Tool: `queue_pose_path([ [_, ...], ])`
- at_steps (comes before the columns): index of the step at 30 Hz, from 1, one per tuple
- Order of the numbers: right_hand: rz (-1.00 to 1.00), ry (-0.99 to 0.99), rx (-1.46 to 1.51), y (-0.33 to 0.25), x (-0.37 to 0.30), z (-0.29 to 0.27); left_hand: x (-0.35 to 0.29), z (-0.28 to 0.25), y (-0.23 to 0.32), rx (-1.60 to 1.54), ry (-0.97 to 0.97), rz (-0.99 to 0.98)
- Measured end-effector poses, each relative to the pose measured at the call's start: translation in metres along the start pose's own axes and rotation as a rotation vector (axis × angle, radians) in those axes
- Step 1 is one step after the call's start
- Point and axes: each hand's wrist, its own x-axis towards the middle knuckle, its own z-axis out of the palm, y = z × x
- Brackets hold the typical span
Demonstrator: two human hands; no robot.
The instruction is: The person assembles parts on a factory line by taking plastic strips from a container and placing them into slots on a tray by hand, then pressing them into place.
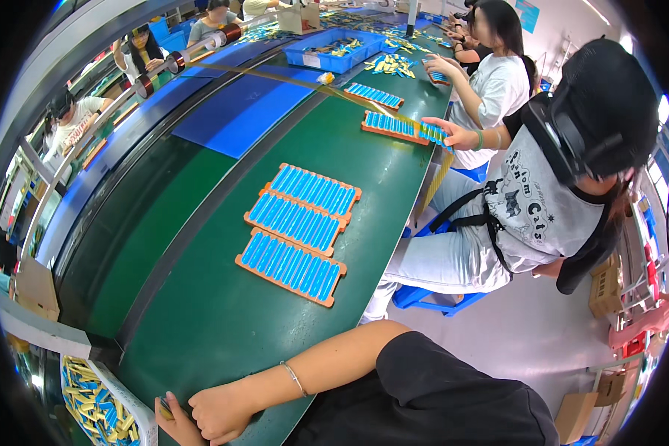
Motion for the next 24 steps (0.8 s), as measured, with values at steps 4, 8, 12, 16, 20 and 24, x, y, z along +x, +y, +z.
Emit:
queue_pose_path([
  [4, 0.035, 0.006, -0.002, 0.003, -0.003, -0.001, 0.004, -0.009, -0.016, -0.027, 0.024, -0.105],
  [8, 0.071, -0.035, -0.083, 0.01, -0.005, 0.0, -0.001, -0.004, -0.01, 0.035, 0.089, -0.123],
  [12, -0.011, 0.131, -0.023, 0.008, -0.001, -0.017, -0.012, -0.004, 0.01, 0.168, 0.16, -0.035],
  [16, 0.043, 0.102, -0.106, 0.014, -0.004, -0.013, -0.005, -0.002, 0.001, 0.112, 0.125, 0.004],
  [20, 0.123, 0.013, -0.138, 0.021, -0.003, 0.006, -0.005, -0.006, -0.008, -0.008, 0.123, -0.123],
  [24, 0.117, 0.019, -0.138, 0.021, -0.002, 0.007, -0.006, -0.009, -0.01, 0.072, 0.118, -0.137],
])
